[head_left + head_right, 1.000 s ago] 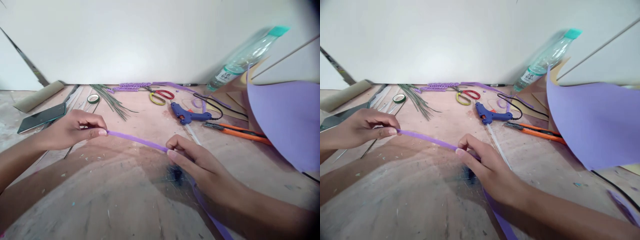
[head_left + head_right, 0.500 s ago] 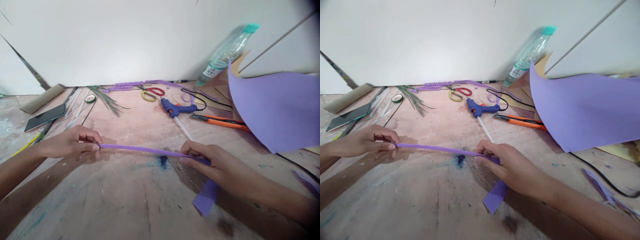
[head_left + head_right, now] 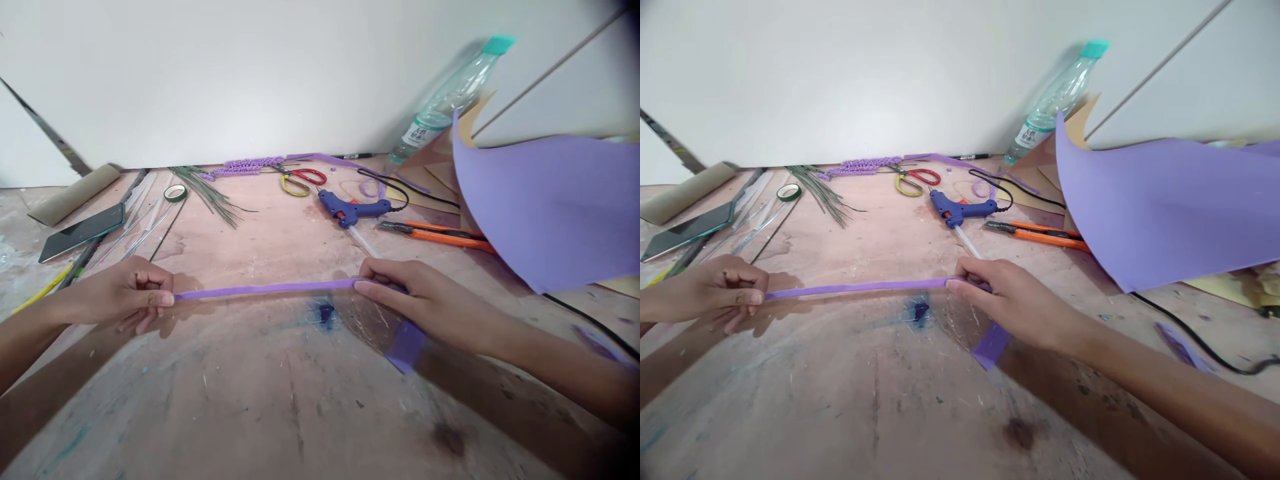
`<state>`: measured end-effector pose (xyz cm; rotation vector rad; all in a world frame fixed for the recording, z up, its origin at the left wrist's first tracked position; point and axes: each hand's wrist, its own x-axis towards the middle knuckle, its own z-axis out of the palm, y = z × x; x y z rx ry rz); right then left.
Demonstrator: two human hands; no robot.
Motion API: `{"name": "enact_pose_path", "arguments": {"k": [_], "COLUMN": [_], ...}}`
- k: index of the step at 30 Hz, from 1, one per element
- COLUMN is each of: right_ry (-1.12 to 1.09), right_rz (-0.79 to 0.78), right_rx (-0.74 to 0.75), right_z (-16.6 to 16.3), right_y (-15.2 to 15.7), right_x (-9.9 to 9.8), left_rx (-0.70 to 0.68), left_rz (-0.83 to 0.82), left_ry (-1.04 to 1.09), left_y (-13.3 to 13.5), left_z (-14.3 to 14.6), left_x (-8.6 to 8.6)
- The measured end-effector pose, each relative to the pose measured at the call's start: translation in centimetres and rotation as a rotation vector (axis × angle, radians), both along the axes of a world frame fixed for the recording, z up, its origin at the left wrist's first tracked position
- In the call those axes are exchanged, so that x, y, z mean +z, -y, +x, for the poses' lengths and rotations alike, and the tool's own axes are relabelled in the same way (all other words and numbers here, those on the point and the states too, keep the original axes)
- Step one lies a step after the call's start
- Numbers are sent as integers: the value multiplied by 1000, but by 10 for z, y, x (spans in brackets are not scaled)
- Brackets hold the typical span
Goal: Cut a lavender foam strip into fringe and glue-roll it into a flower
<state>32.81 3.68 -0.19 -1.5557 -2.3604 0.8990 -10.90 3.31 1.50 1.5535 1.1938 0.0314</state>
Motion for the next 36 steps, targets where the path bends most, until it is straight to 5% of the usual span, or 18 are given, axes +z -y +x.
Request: {"name": "enact_pose_path", "arguments": {"k": [9, 15, 19, 22, 25, 28, 30, 36], "right_ry": [185, 299, 324, 325, 309, 328, 366, 472], "right_rz": [138, 207, 191, 157, 156, 218, 244, 312], "right_rx": [25, 77, 108, 139, 202, 284, 339, 435], "right_z": [-19, -20, -24, -33, -49, -70, -85, -110], "right_y": [-18, -23, -23, -17, -7, 2, 5, 11], "right_x": [-4, -7, -1, 5, 8, 10, 12, 12], "left_rx": [-5, 75, -8, -62, -74, -214, -373, -494], "left_rz": [-30, -22, 30, 189, 617, 992, 1029, 929], "left_ry": [-99, -34, -105, -272, -487, -435, -292, -157], "left_y": [-2, -2, -3, -4, -7, -5, -1, -2], "left_z": [-14, -15, -24, -36, -39, -12, 21, 104], "left_x": [21, 21, 22, 23, 25, 26, 24, 3]}}
